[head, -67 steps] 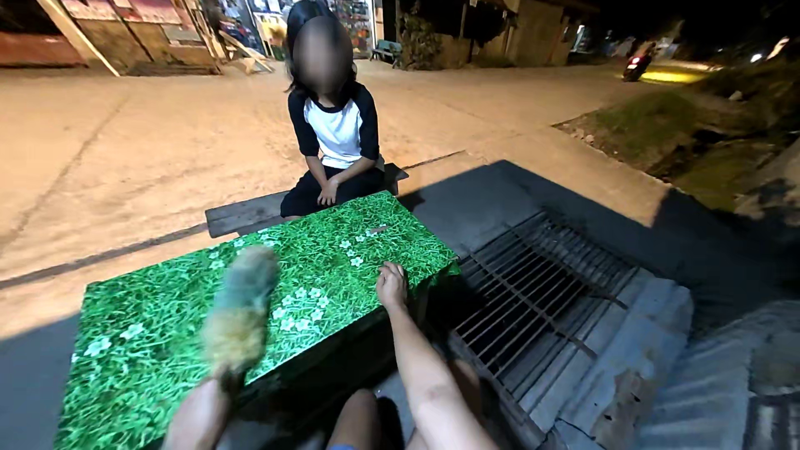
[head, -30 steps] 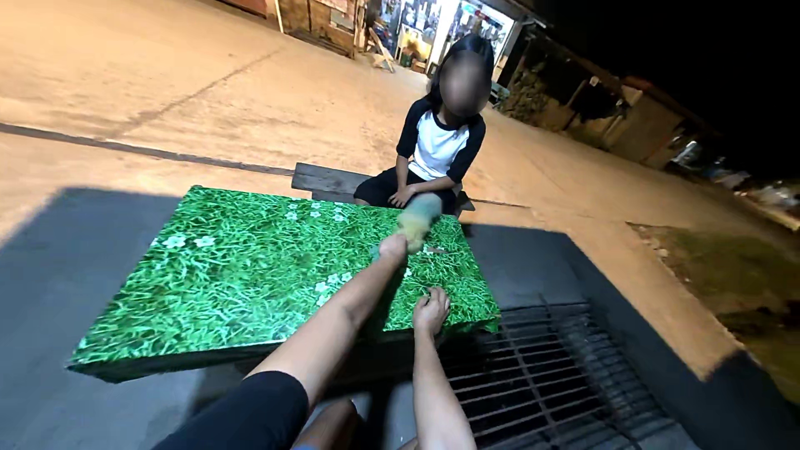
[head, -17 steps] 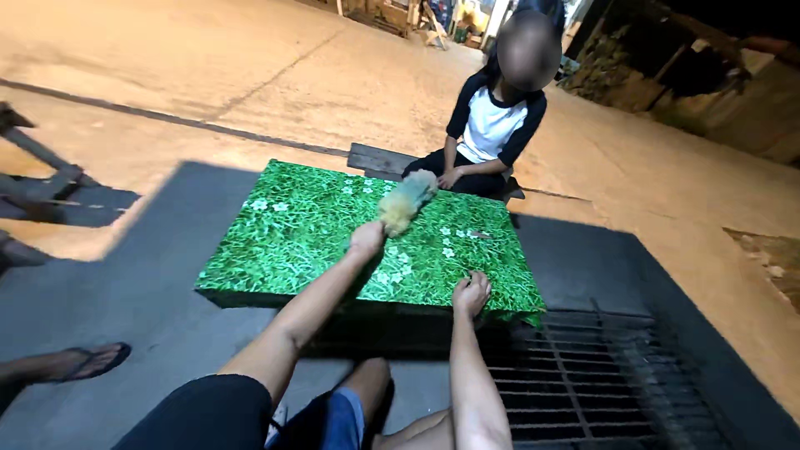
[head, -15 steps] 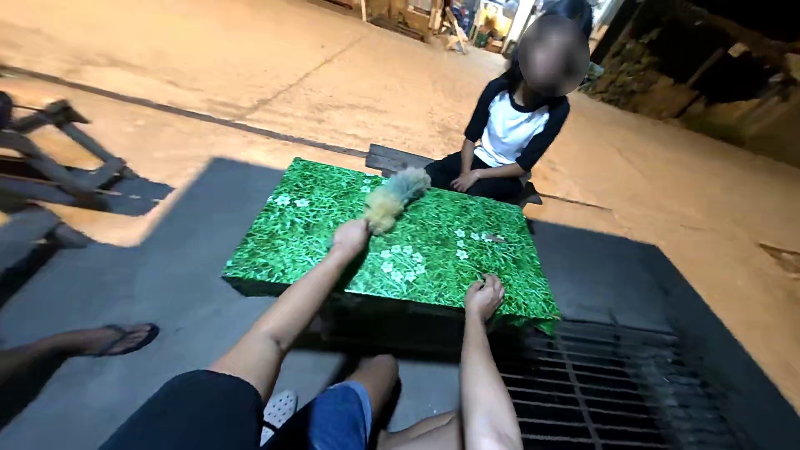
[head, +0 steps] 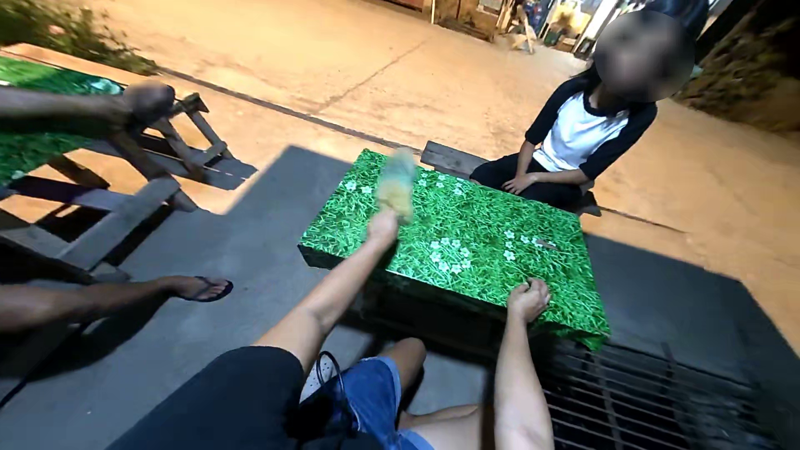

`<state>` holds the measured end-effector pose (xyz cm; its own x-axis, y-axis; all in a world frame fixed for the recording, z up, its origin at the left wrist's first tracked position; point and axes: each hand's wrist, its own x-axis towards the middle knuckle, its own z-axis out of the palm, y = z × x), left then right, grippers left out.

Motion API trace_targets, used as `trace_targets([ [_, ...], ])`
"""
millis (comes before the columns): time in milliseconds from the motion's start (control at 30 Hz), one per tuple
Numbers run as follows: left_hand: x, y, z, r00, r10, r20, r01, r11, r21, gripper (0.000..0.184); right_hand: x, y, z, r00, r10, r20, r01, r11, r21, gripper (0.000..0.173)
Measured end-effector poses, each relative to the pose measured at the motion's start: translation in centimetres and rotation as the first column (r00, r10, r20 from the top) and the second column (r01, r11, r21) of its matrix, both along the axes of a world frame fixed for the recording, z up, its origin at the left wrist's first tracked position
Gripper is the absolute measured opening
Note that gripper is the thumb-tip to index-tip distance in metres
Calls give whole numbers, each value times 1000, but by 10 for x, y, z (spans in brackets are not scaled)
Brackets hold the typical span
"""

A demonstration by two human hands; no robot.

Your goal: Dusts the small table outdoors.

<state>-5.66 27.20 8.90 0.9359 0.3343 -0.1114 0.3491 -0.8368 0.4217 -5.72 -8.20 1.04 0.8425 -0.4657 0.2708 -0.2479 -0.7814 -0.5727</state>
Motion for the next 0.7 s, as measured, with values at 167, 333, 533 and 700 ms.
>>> trace_targets([
  [167,-23,-163,-9,818,-572,-52,572,820,-30,30,0,-2,0,1000,5,-2,-5,1000,-15,32],
  [333,-21,-143,-23,743,-669,-14,669,743,9,35,-1,-5,2,1000,5,-19,-5,1000,-17,32],
  [533,-85,33,37,937,-189,-293,185,982,-42,41,-2,-3,-2,999,21,30,-21,1000,-5,33],
  [700,-110,105,37,968,147,-205,-142,989,36,42,-5,5,0,999,28,-23,-29,999,-35,37],
])
